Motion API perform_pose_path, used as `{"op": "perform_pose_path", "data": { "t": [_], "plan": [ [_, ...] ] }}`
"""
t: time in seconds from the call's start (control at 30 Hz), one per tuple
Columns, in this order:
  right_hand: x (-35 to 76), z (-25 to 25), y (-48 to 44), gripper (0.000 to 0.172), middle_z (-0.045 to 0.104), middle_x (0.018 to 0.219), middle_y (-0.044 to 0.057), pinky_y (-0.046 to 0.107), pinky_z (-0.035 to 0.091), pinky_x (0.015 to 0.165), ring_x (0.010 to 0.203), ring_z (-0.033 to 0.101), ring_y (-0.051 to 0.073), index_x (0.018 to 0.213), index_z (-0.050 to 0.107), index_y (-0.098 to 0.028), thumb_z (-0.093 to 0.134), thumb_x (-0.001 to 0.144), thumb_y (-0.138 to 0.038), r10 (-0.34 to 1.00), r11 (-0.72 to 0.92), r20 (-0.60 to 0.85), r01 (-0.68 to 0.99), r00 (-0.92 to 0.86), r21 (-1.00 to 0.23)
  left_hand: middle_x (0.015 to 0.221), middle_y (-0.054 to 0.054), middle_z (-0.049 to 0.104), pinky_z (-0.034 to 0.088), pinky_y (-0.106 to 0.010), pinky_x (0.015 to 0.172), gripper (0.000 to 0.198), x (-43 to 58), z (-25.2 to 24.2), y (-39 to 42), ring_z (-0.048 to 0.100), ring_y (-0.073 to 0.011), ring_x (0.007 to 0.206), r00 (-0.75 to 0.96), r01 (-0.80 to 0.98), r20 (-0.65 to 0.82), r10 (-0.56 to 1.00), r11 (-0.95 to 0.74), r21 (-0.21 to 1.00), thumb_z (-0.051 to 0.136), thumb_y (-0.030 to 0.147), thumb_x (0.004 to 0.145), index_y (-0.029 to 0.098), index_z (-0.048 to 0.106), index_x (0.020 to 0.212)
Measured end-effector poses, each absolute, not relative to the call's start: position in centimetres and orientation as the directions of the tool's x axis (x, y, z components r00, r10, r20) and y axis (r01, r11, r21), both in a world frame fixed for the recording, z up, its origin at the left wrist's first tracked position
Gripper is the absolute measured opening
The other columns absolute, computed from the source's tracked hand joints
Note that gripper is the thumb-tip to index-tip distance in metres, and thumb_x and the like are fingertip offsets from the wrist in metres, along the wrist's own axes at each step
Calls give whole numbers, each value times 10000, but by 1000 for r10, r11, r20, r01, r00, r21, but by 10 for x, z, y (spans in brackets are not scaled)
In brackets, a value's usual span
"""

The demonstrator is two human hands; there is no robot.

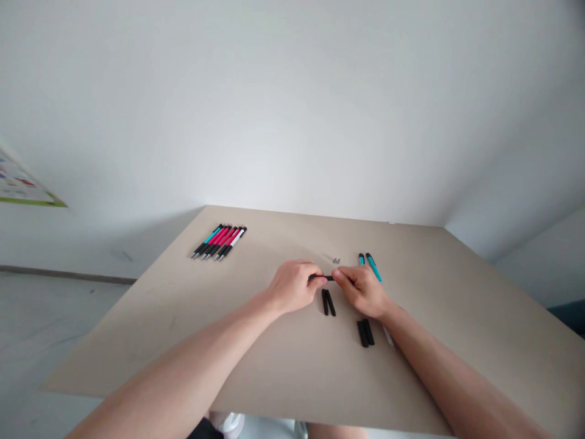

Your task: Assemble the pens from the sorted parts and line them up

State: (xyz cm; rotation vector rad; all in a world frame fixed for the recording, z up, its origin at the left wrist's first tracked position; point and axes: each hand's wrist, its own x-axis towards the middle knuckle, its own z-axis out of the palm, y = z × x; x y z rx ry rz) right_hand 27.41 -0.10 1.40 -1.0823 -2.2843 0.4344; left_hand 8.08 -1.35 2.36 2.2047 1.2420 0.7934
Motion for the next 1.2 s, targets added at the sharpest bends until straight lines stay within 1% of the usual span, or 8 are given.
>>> {"op": "perform_pose_path", "data": {
  "t": [0.13,0.2,0.27,0.47,0.7,0.97,1.1,1.2],
  "plan": [
    [279,17,0,452,303,509,-40,272,245,501,474,323,110,553,252,-216,309,960,-406,719,691,404,516,-566,-506,712,-49,659,423,-253,509,365,77,28,-11,545,-114,462,582,322,-214,784,20,947,405,343,900,125,648,737],
    [280,19,-1,469,303,507,-37,272,243,499,471,323,110,546,239,-218,288,960,-434,694,709,403,467,-597,-529,748,-60,661,421,-252,455,350,74,28,-9,531,-98,403,718,204,-353,600,305,930,442,373,882,108,655,800],
    [280,21,-2,489,290,496,-40,270,235,489,459,305,106,539,224,-218,278,955,-470,699,694,384,445,-603,-565,735,-52,656,439,-251,453,308,72,26,-7,545,-95,403,775,142,-361,519,414,899,562,391,818,102,668,824],
    [278,22,-7,510,224,481,-59,262,188,448,426,226,86,534,216,-210,318,951,-487,731,626,328,396,-599,-671,640,-36,665,497,-266,516,320,71,25,-6,626,-142,505,742,82,-346,575,434,897,808,359,610,107,623,680],
    [281,29,-9,511,302,476,-38,266,223,460,430,310,96,521,268,-210,310,957,-472,691,696,445,359,-569,-622,777,-79,699,509,-256,501,383,66,31,-5,641,-139,530,878,73,-333,345,589,805,635,456,793,100,693,918],
    [283,27,-6,475,213,485,-66,246,187,445,429,224,78,534,230,-206,360,946,-404,749,652,382,499,-541,-571,666,-51,678,428,-223,472,304,78,21,-11,547,-86,448,690,45,-283,667,350,936,778,378,648,89,698,700],
    [286,26,-5,471,224,496,-59,251,201,461,437,254,83,545,217,-208,343,947,-417,727,676,403,475,-557,-563,618,-27,642,346,-195,445,368,74,23,-8,419,-34,407,814,-1,-283,507,489,872,725,439,729,90,710,846],
    [285,30,-8,470,244,504,-53,255,210,471,445,268,86,544,218,-206,328,950,-416,693,695,380,428,-613,-577,674,-49,671,416,-228,490,382,70,22,-6,527,-76,461,860,48,-297,415,513,857,763,452,680,99,709,816]
  ]
}}
